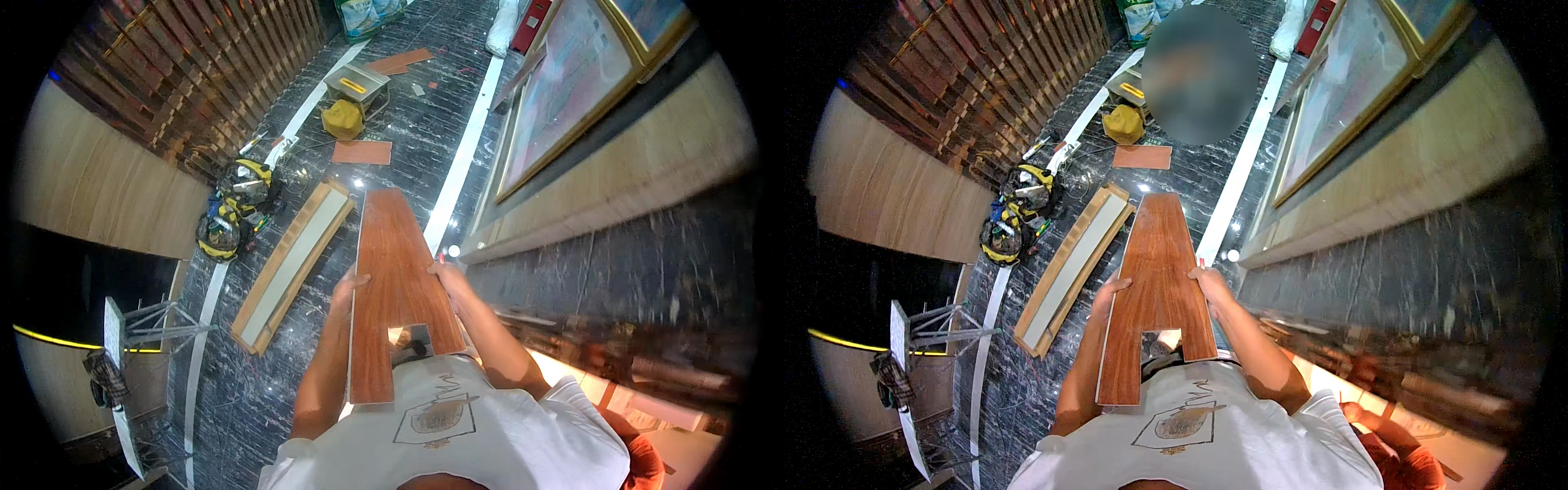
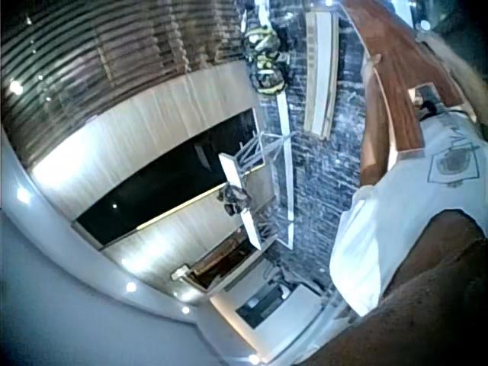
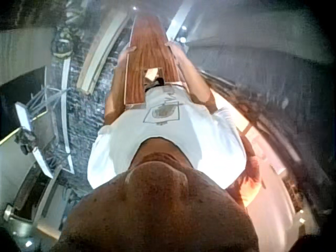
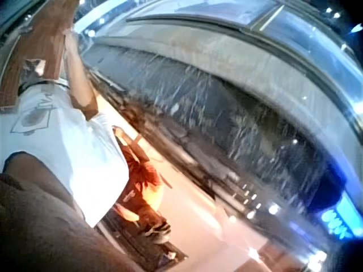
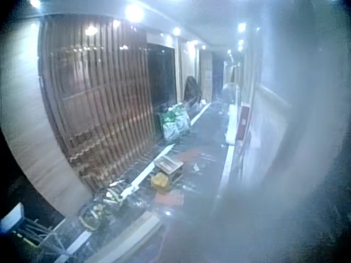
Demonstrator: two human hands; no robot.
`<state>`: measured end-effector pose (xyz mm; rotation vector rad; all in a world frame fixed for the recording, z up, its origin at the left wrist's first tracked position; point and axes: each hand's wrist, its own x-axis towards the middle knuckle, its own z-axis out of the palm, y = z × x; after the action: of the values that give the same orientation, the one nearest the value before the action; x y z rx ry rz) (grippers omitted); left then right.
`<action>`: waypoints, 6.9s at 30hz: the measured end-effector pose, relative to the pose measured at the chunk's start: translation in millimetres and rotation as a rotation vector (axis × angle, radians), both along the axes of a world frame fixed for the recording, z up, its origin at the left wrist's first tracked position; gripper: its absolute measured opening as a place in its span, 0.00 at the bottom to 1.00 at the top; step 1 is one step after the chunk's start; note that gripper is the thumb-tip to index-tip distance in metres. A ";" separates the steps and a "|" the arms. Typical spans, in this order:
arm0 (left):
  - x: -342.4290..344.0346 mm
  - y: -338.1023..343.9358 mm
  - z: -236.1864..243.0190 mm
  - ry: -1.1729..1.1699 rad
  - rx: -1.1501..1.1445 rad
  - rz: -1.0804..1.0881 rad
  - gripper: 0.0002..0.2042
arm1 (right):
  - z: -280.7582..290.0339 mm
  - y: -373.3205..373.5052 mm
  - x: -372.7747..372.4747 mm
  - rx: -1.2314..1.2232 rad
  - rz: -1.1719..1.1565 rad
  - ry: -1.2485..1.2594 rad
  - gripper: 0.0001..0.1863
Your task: The person marks a floor plank using a pencil and a square ruler, carries the plank to a cutting station, uses a table saw to cut a notch out of the wood, and then fits the plank against a doorway.
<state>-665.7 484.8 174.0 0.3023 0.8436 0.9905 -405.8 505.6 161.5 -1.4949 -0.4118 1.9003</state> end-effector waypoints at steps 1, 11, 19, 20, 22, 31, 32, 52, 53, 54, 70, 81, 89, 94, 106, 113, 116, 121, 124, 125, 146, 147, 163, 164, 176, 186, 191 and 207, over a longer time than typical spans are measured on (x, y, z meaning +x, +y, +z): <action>-4.2 25.2 -5.7 -0.022 -0.002 0.007 0.32 | 7.4 28.3 -7.3 -0.009 0.005 -0.043 0.14; -29.4 245.2 19.5 0.009 -0.103 0.142 0.26 | 18.8 298.7 -48.7 0.226 0.274 -0.034 0.16; -76.4 403.2 23.3 0.043 0.099 0.256 0.33 | 34.3 477.2 -106.2 0.274 0.376 -0.092 0.13; -81.4 426.8 16.4 0.035 0.090 0.260 0.33 | 26.2 501.2 -111.6 0.291 0.407 -0.114 0.14; -101.6 467.3 -1.4 0.025 0.065 0.282 0.33 | 47.1 551.3 -128.1 0.318 0.499 -0.189 0.14; -124.1 698.0 -63.5 -0.122 0.054 0.414 0.34 | -30.3 809.8 -159.8 0.448 0.688 -0.352 0.16; -126.4 717.2 -69.8 -0.104 0.014 0.434 0.33 | -20.5 832.7 -167.4 0.420 0.715 -0.347 0.17; -70.1 880.2 -315.9 0.423 -0.181 0.331 0.39 | -368.6 1113.8 -93.9 0.453 0.856 -0.411 0.17; -77.4 889.5 -329.5 0.397 -0.183 0.328 0.40 | -440.1 1147.8 -78.5 0.621 0.693 -0.559 0.20; -87.3 891.0 -340.8 0.386 -0.201 0.339 0.41 | -483.0 1192.8 -73.9 0.777 0.774 -0.796 0.25; -191.3 997.3 -544.3 0.622 0.063 0.265 0.48 | -715.7 1412.9 -126.7 0.851 0.686 -1.165 0.41; -221.4 1110.6 -601.4 0.691 0.316 0.023 0.43 | -707.7 1194.1 -104.1 0.525 0.161 -1.166 0.37; -213.3 1148.6 -634.3 0.713 0.392 -0.109 0.36 | -711.8 1105.9 -96.0 0.463 0.011 -1.227 0.34; -214.4 1154.2 -629.2 0.722 0.399 -0.162 0.35 | -665.8 1100.0 -112.5 0.685 0.089 -1.766 0.24; -201.2 1172.6 -640.5 0.688 0.447 -0.134 0.38 | -602.9 1075.1 -218.2 0.684 0.353 -1.245 0.16; -207.7 1195.7 -629.8 0.827 0.459 -0.254 0.34 | -610.3 1109.1 -228.9 0.638 0.343 -1.310 0.12; -206.2 1208.1 -636.4 0.969 0.422 -0.293 0.34 | -621.1 1127.0 -230.1 0.621 0.306 -1.311 0.12; -213.7 1237.9 -636.9 0.878 0.331 -0.233 0.31 | -633.5 1186.0 -204.5 0.616 0.455 -1.407 0.11; -208.3 1256.2 -637.2 0.942 0.349 -0.291 0.41 | -662.0 1263.6 -129.7 1.059 0.318 -1.745 0.13; -201.6 1262.8 -637.0 0.908 0.323 -0.277 0.38 | -671.7 1284.4 -104.9 1.240 0.250 -1.845 0.13; -172.4 1359.2 -682.8 0.866 0.295 -0.280 0.35 | -671.2 1385.2 -26.2 0.815 0.690 -1.697 0.26; -176.8 1361.5 -686.1 0.841 0.310 -0.275 0.35 | -664.3 1394.6 -33.2 0.812 0.579 -1.711 0.27; -169.3 1382.0 -680.6 1.009 0.308 -0.239 0.31 | -687.3 1418.4 -79.1 0.349 1.158 -1.190 0.27; -170.6 1384.4 -681.9 1.002 0.306 -0.234 0.31 | -688.4 1417.7 -81.6 0.415 1.156 -1.193 0.26; -179.1 1398.3 -697.4 0.990 0.314 -0.258 0.29 | -666.6 1293.8 -179.4 0.877 0.252 -1.464 0.18; -170.1 1380.3 -697.8 0.812 0.358 -0.116 0.23 | -678.0 1261.9 -205.9 0.852 0.225 -1.619 0.07; -185.4 1382.6 -705.3 0.809 0.419 -0.199 0.30 | -687.9 1256.9 -208.1 1.000 0.166 -1.625 0.07; -185.7 1356.2 -693.9 0.803 0.439 -0.129 0.31 | -683.5 1240.6 -213.9 1.034 0.200 -1.596 0.02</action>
<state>-851.4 1841.0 -520.0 1.1688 1.2979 0.9249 -619.7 1746.2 -521.9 -1.7857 -1.8587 -0.0313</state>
